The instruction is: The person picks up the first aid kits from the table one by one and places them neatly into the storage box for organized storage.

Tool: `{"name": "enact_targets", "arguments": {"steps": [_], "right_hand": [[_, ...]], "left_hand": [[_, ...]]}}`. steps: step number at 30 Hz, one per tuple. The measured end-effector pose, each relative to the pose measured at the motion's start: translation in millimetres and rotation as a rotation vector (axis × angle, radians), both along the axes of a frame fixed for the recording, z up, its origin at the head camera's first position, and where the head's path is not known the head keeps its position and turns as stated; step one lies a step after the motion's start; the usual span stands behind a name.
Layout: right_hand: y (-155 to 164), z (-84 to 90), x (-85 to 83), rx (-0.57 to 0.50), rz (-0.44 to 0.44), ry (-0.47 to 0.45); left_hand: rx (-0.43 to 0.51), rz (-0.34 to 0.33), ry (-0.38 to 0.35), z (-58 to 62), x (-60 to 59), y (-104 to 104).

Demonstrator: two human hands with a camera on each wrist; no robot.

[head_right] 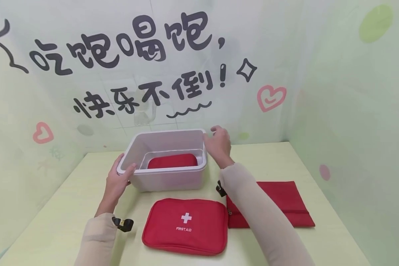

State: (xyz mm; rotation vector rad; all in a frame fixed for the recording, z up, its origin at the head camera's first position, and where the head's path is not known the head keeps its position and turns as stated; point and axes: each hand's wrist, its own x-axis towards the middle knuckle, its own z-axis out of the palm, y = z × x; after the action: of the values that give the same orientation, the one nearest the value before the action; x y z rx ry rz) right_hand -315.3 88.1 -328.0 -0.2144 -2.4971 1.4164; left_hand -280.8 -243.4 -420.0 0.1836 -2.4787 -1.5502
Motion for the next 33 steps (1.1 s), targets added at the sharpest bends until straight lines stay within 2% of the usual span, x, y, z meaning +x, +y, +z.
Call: {"name": "enact_targets", "arguments": {"steps": [11, 15, 22, 33], "right_hand": [[48, -16.0, 4.4, 0.097, -0.019, -0.045], [71, -26.1, 9.0, 0.128, 0.008, -0.134], [113, -46.7, 18.5, 0.141, 0.177, -0.347], [159, -61.4, 33.8, 0.157, 0.179, -0.434]], "left_hand": [[-0.007, 0.022, 0.006, -1.2, 0.5, -2], [-0.012, 0.018, 0.01, -1.8, 0.5, -2], [-0.011, 0.021, 0.014, -2.7, -0.2, -1], [-0.011, 0.029, 0.017, -0.7, 1.9, 0]]}}
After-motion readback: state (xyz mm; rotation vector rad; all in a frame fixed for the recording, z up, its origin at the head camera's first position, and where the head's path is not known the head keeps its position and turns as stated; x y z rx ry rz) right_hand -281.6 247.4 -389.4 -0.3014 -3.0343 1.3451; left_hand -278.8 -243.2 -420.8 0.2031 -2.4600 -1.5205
